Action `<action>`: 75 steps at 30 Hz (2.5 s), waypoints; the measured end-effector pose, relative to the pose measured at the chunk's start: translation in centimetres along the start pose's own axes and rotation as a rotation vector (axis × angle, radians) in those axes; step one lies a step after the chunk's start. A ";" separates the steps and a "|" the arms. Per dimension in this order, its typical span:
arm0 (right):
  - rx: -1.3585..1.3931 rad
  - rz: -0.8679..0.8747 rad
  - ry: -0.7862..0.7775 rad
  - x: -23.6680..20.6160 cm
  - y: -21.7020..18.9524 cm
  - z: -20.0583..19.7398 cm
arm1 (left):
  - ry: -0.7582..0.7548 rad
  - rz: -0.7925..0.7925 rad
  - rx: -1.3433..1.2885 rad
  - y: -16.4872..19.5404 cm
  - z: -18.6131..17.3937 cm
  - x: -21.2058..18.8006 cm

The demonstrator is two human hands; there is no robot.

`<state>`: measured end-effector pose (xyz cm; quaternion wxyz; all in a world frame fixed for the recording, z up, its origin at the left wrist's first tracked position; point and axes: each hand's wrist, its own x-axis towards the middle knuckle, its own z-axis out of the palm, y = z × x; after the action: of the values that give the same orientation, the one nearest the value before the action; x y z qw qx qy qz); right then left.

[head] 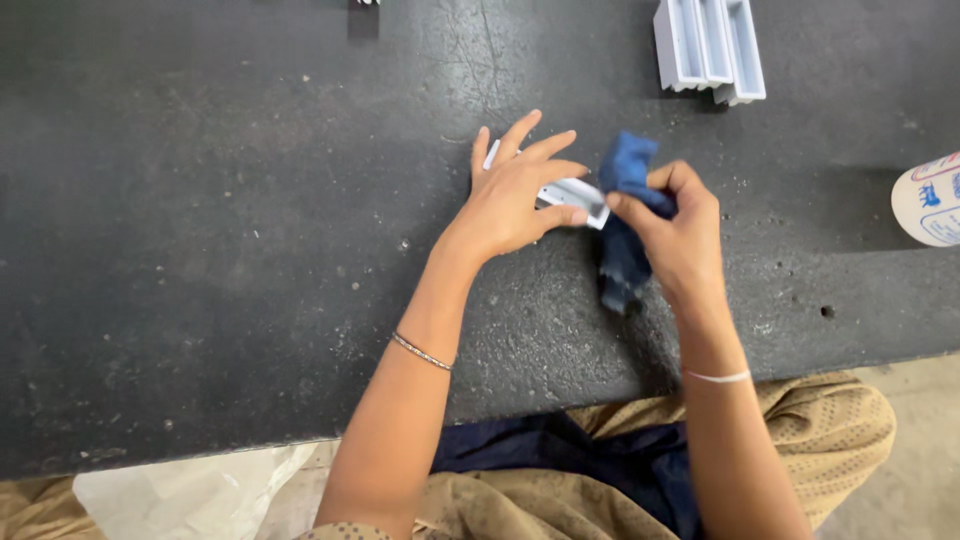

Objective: The person wipes multiple small white plastic rectangular parts with a blue cloth on a dark table. They handle the parts one at a time, wiping each and placing them into a growing stack. A white bottle is visible nearby but not used.

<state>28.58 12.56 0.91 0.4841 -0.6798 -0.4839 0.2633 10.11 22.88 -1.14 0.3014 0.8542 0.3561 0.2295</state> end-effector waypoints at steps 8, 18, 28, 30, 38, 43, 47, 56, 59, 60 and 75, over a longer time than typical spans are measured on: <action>0.087 0.140 0.021 -4.0 -0.2 -1.7 | 0.410 -0.006 -0.254 -2.7 1.6 1.3; -0.207 -0.110 0.044 -2.3 -1.5 4.0 | 0.348 -0.233 -0.225 -1.8 2.4 2.3; -0.057 -0.180 0.051 5.5 0.3 4.4 | 0.348 -0.195 -0.300 -1.9 2.7 2.3; -0.084 -0.202 0.039 2.4 0.1 4.2 | 0.338 -0.218 -0.275 -1.9 2.9 2.3; -0.098 -0.004 -0.169 -9.2 -1.0 0.4 | 0.327 -0.307 -0.231 0.5 1.3 0.9; 0.002 0.218 -0.008 -8.4 -0.7 -2.1 | 0.214 -0.357 -0.002 2.9 0.4 -0.2; 0.022 0.142 0.132 -4.5 -0.1 -2.5 | 0.253 -0.112 0.121 3.2 0.0 -0.8; -0.107 -0.083 0.064 1.7 0.0 -0.8 | 0.243 -0.033 0.104 2.9 -0.3 -0.8; -0.207 -0.156 -0.023 3.5 -0.3 -0.5 | 0.222 -0.040 0.020 2.6 -0.2 -0.3; -0.225 -0.139 -0.040 4.3 -0.3 -0.4 | 0.202 -0.047 -0.001 2.5 -0.3 -0.2; -0.342 -0.191 -0.074 6.5 -0.1 -0.2 | 0.164 -0.114 0.005 3.1 -0.5 0.3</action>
<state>31.27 18.46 1.81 0.3663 -0.6931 -0.6012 0.1549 11.39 21.55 1.36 0.2817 0.8117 0.4282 0.2801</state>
